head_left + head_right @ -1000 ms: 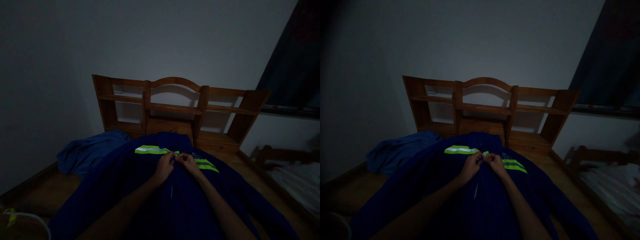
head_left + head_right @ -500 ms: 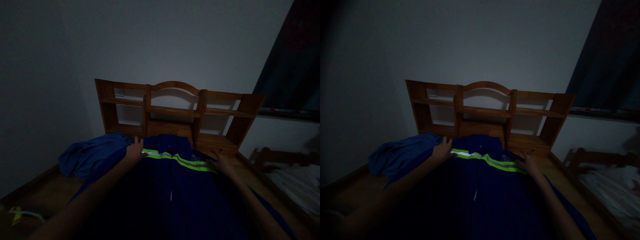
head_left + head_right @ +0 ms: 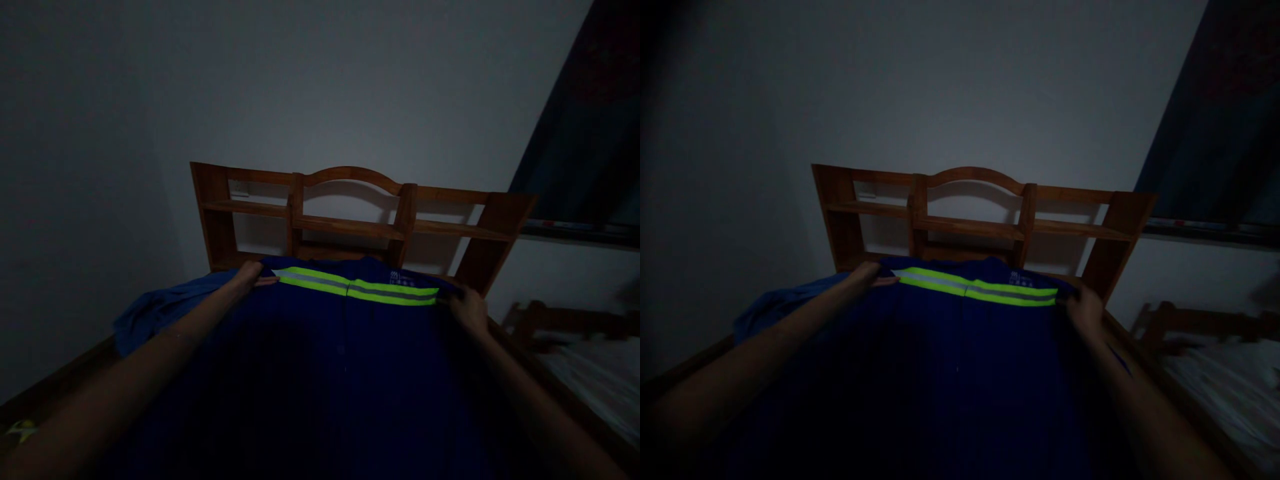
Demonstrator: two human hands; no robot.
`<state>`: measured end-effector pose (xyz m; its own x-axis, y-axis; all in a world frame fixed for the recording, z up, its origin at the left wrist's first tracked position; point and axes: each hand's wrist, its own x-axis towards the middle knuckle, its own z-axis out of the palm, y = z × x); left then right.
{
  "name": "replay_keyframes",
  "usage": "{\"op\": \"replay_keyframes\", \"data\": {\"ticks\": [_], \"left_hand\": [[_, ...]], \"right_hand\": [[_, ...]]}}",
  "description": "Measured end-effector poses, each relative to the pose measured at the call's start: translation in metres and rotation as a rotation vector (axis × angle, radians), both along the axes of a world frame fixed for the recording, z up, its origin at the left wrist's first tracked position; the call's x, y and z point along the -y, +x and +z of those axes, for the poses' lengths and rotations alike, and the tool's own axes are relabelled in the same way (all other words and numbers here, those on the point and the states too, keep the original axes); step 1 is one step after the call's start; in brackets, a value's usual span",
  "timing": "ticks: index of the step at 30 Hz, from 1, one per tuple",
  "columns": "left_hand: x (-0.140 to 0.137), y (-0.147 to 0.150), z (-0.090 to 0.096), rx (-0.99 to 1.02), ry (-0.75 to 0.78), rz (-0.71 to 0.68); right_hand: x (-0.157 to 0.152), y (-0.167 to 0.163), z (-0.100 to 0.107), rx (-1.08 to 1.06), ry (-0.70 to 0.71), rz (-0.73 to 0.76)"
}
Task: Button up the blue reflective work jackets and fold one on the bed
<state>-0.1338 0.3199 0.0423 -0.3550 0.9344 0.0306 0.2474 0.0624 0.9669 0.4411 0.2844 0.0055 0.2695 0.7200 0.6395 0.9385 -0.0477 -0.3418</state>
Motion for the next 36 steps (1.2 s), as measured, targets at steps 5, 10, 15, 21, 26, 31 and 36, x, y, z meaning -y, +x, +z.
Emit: {"op": "replay_keyframes", "data": {"ticks": [5,10,15,21,26,31,36], "left_hand": [[-0.015,0.017,-0.006,-0.187,0.277,0.055],[0.001,0.023,-0.041,-0.971,0.241,-0.207],[0.050,0.057,-0.039,-1.301,0.227,-0.130],[0.088,0.157,-0.068,-0.965,0.395,-0.529],[0.082,0.184,-0.119,-0.629,0.287,-0.473],[0.081,0.179,-0.132,-0.558,0.337,-0.422],[0.081,0.177,-0.131,-0.551,0.366,-0.399]], "right_hand": [[-0.030,-0.045,0.024,0.070,0.094,0.026],[-0.027,-0.069,-0.019,0.200,-0.225,0.267],[0.026,-0.100,-0.022,0.253,-0.195,0.112],[0.078,-0.200,-0.012,0.289,-0.144,0.732],[0.074,-0.229,-0.049,0.129,-0.239,0.814],[0.067,-0.215,-0.060,0.069,-0.299,0.820],[0.070,-0.207,-0.053,0.103,-0.327,0.848]]}}
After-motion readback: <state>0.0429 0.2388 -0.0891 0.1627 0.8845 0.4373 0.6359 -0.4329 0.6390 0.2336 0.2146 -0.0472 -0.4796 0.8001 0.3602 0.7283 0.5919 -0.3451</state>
